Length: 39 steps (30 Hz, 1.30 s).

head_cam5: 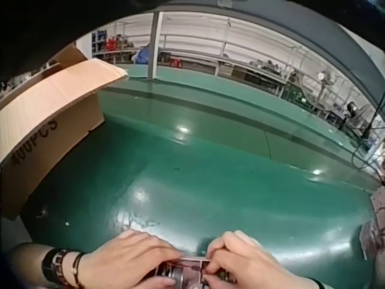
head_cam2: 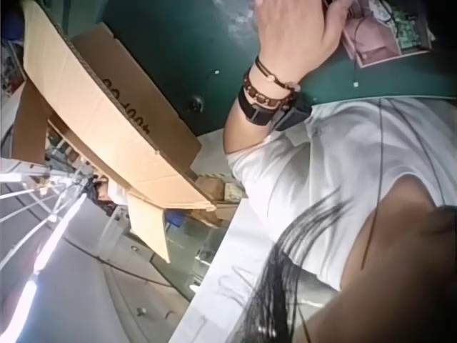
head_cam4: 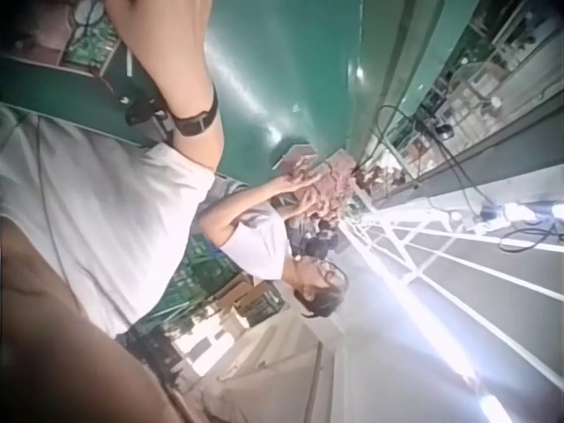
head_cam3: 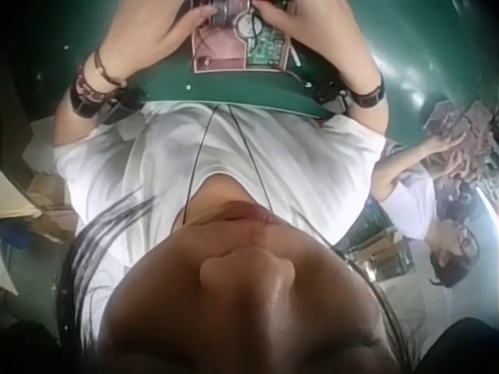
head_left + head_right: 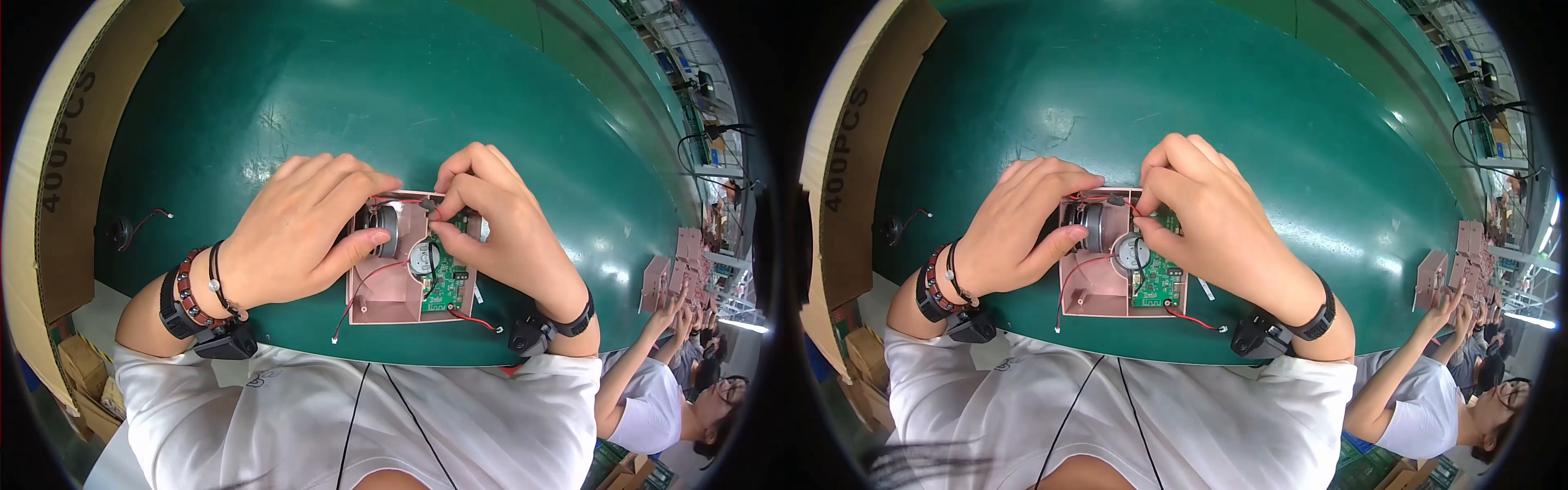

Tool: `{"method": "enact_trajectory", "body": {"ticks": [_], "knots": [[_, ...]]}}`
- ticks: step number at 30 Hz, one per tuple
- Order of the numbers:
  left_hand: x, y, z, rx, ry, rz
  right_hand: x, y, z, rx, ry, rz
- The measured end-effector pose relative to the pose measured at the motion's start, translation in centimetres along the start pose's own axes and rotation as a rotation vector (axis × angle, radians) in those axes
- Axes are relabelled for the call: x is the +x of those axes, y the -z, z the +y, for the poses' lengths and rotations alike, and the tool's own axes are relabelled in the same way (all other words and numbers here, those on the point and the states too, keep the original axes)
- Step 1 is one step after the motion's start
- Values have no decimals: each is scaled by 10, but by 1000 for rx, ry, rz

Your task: The person places a speaker into a pink plastic housing, connects the speaker wires to a circuit board, and sets the unit aside, repeating the process for a second unit.

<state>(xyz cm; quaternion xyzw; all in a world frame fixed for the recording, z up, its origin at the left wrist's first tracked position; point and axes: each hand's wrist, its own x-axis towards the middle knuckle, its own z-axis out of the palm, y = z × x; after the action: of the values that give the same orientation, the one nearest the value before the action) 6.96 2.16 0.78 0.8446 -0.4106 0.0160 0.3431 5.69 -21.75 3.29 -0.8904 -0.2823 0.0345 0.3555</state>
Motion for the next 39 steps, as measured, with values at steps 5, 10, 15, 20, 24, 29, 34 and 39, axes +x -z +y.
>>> {"method": "enact_trajectory", "body": {"ticks": [5,10,15,20,24,29,34,39], "knots": [[1,-1,0,-47,33,-35,2,-2,7,42,-47,-44],[-4,-7,-4,-97,39,-7,6,-4,1,-21,-47,-93],[-7,-4,-6,-131,50,-20,7,-11,1,-13,6,-60],[-9,3,-15,-155,122,13,10,3,12,9,63,-63],[-8,4,-15,-161,160,38,11,5,12,-4,26,-55],[-6,-1,-17,-200,34,215,10,-7,-1,87,55,16],[0,0,-12,-173,-34,222,7,-5,-15,-124,50,75],[-2,-1,-7,-36,-75,166,4,-9,-13,-228,111,101]]}}
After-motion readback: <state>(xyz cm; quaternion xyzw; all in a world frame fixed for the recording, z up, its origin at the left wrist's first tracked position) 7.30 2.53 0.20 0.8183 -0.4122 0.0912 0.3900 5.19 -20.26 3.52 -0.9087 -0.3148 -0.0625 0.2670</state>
